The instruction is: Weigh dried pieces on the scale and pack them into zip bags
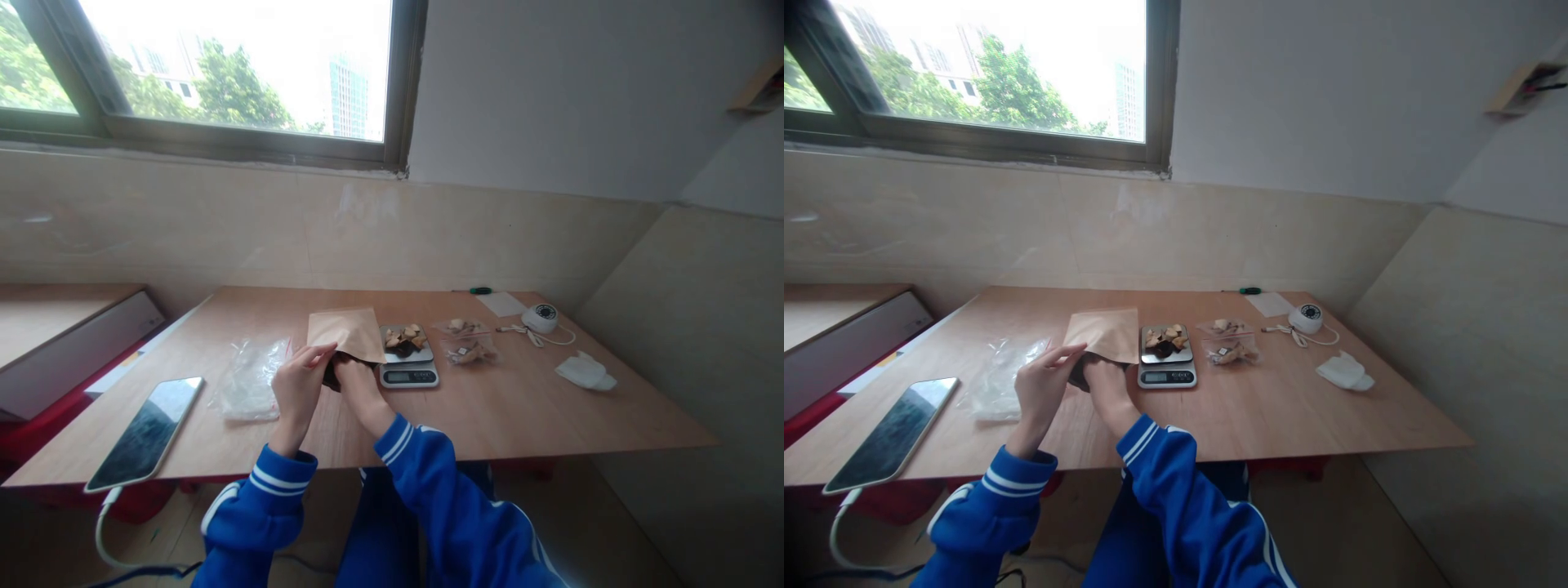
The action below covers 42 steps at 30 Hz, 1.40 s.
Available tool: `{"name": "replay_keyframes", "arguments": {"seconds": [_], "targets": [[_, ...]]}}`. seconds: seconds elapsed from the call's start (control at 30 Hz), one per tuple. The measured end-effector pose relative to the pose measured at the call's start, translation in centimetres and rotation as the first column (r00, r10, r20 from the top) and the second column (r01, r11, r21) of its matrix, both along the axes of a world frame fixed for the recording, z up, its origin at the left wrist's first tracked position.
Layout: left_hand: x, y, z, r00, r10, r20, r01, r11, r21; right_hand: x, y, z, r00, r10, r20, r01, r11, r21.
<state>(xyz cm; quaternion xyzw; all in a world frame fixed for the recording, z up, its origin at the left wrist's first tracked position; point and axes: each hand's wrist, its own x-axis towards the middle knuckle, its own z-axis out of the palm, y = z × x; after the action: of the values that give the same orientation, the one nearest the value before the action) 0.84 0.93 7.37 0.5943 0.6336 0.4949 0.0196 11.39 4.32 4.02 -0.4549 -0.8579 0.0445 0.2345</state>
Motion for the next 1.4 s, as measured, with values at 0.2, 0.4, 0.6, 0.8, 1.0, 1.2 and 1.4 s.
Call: {"name": "replay_keyframes", "arguments": {"seconds": [0.2,0.4,0.6,0.8,1.0,1.2,1.4], "targets": [[-0.5,0.3,0.4,0.999,0.018,0.043,-0.017,0.999,-0.029,4.1,-4.7,1.6,0.923,0.151,-0.355,-0.133,0.988,0.073],[-1.2,0.6,0.0,0.996,0.084,0.008,-0.084,0.995,-0.054,12.4,-4.4,-0.5,0.729,-0.112,-0.675,0.234,0.968,0.091],[-0.8,0.8,0.0,0.998,0.065,-0.012,-0.066,0.997,-0.042,17.8,-0.3,-2.7,0.610,-0.206,-0.765,0.243,0.968,-0.067],[-1.0,0.7,0.0,0.998,0.062,-0.021,-0.063,0.997,-0.037,19.6,1.6,-3.6,0.867,-0.132,-0.480,0.178,0.983,0.050],[-1.1,0.7,0.0,0.999,0.050,-0.011,-0.050,0.998,-0.033,19.6,1.9,-5.1,0.940,-0.112,-0.322,0.148,0.985,0.091],[-1.0,0.7,0.2,0.998,0.062,-0.011,-0.062,0.998,-0.031,18.7,2.2,-4.6,0.949,-0.112,-0.294,0.135,0.989,0.059],[-0.8,0.6,0.0,0.999,0.049,-0.013,-0.049,0.998,-0.035,14.6,-2.7,-0.3,0.905,0.018,-0.425,0.103,0.960,0.261]]}}
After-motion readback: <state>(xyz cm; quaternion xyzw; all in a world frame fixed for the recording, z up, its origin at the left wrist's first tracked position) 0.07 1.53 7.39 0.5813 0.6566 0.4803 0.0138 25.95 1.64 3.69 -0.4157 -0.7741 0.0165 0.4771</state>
